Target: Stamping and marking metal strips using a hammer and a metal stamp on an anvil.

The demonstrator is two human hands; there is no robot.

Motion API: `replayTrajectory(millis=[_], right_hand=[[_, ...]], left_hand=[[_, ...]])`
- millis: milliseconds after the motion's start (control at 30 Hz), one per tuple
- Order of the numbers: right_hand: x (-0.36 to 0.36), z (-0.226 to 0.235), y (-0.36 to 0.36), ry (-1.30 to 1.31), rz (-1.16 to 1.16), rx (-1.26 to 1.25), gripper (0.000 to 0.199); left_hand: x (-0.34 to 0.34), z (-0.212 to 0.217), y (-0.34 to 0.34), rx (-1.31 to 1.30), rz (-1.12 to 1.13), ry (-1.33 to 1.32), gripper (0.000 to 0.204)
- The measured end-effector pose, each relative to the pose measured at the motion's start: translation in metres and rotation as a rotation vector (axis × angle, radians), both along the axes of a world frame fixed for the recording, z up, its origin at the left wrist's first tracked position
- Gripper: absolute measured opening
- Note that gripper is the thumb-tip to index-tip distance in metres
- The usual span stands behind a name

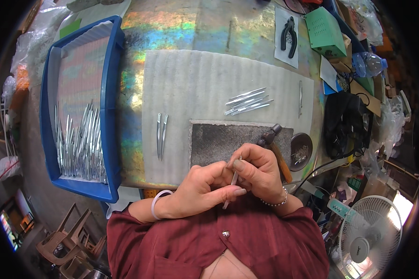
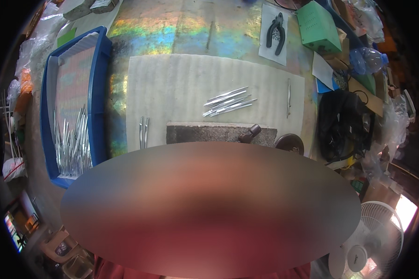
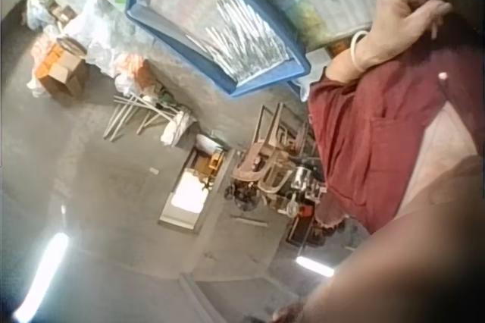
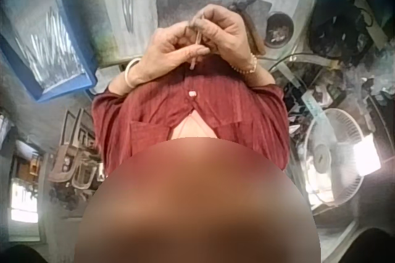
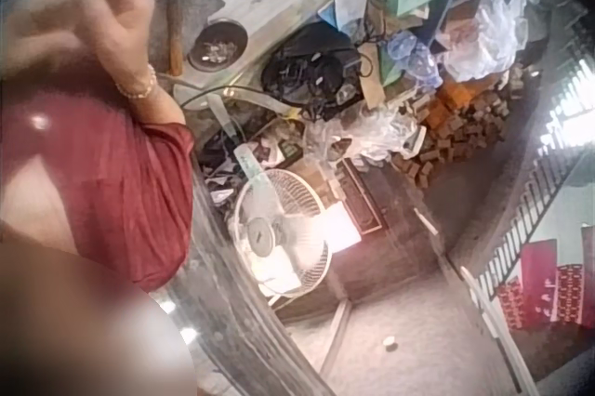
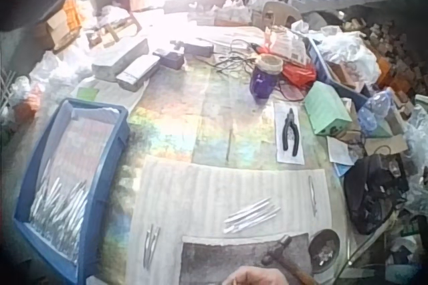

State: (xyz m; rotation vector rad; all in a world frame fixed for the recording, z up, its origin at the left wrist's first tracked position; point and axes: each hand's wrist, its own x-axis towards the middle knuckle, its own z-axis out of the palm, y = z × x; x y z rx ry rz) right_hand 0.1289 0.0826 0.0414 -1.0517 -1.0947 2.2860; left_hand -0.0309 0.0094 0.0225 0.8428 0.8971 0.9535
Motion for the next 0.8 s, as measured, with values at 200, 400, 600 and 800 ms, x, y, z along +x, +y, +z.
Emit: replayTrajectory(millis=[200,400,600,800], right_hand=[[0.001,0.0,0.003,0.034,-0.001,-0.076,0.01],[-0.001,0.004,-0.001,-0.007,0.018,-0.052,0.009],[-0.004,0.009,-0.007,-0.032,0.033,-0.014,0.01],[-0.007,0.01,-0.012,-0.033,0.06,0.009,0.011]], left_hand=[[-0.005,-0.003,0.0,-0.177,-0.106,-0.287,0.013],[-0.006,0.0,-0.006,-0.191,-0.116,-0.302,0.017],[-0.009,0.0,-0.012,-0.158,-0.126,-0.292,0.018],[-0.01,0.001,-0.019,-0.163,-0.115,-0.293,0.017]])
